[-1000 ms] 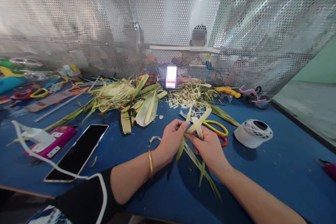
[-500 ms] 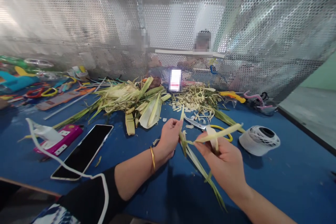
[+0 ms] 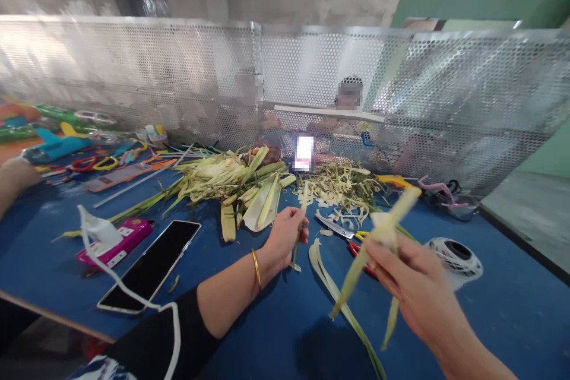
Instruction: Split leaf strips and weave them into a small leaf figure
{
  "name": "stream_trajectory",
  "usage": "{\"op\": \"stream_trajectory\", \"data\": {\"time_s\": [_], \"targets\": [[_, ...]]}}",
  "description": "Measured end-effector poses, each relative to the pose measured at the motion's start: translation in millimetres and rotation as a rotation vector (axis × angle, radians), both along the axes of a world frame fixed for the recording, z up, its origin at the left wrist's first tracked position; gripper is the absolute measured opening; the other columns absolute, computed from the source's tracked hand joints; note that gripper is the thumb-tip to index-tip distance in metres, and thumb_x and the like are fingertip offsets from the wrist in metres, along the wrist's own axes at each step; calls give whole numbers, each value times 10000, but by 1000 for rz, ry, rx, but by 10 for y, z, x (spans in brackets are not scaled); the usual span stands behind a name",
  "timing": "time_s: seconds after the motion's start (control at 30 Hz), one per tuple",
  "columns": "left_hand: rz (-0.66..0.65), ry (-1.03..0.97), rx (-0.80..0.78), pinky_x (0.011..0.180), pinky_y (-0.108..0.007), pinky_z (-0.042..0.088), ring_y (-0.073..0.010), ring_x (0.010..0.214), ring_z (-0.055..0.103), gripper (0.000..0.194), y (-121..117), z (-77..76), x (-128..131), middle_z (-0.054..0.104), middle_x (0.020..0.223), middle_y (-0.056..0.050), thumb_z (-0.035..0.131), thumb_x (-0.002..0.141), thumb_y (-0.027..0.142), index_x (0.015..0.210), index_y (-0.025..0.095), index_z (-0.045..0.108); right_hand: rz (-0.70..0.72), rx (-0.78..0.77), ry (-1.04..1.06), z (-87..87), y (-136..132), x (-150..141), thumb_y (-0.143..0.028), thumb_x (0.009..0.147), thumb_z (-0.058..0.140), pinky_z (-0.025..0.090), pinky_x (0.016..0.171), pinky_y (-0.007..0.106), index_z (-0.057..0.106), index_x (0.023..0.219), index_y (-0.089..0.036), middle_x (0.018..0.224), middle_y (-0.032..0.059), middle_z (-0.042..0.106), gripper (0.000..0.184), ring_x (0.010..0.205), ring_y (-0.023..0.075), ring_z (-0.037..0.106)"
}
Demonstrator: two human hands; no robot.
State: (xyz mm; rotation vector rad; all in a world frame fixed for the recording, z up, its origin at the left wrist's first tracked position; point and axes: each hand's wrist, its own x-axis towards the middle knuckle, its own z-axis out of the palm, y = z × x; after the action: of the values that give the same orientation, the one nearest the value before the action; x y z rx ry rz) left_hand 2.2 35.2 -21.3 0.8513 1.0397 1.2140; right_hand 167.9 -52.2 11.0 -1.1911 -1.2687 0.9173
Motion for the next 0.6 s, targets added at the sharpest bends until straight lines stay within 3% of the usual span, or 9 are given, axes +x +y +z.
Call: {"op": "stream_trajectory", "data": {"time_s": [0.1, 0.17, 0.23, 0.37, 0.6], "targets": [[-217, -118, -73, 391, -170, 216, -24, 373, 307, 166, -166, 48, 76, 446, 567, 75, 556, 835, 325, 798, 174, 497, 72, -204, -144, -131, 211, -41, -446, 710, 681, 164, 389, 221, 464, 520, -200, 449, -68, 326, 379, 414, 71, 243], [-314, -134, -61, 399, -177, 175, -20, 382, 268, 255, -249, 50, 105, 439, 570, 75, 570, 819, 417, 835, 165, 533, 112, -212, -210, -192, 295, -99, -450, 693, 659, 165, 410, 223, 447, 508, -203, 453, -66, 328, 375, 435, 77, 243], [-362, -87, -7, 411, -186, 157, -19, 396, 238, 338, -294, 37, 114, 390, 534, 88, 645, 750, 476, 743, 166, 510, 133, -203, -249, -221, 326, -160, -451, 684, 641, 180, 429, 225, 454, 511, -201, 468, -57, 360, 357, 459, 86, 259], [-341, 27, 3, 423, -202, 130, -29, 413, 197, 378, -292, 14, 102, 312, 481, 107, 719, 661, 473, 660, 170, 494, 194, -211, -280, -216, 313, -226, -451, 685, 639, 208, 445, 223, 485, 537, -193, 485, -52, 396, 335, 480, 90, 293], [-232, 111, -42, 413, -208, 155, -41, 394, 249, 272, -253, 31, 87, 378, 473, 82, 627, 767, 365, 631, 176, 486, 250, -333, -142, -135, 381, -210, -443, 689, 660, 123, 354, 190, 511, 645, -201, 479, -92, 404, 288, 364, 46, 229]]}}
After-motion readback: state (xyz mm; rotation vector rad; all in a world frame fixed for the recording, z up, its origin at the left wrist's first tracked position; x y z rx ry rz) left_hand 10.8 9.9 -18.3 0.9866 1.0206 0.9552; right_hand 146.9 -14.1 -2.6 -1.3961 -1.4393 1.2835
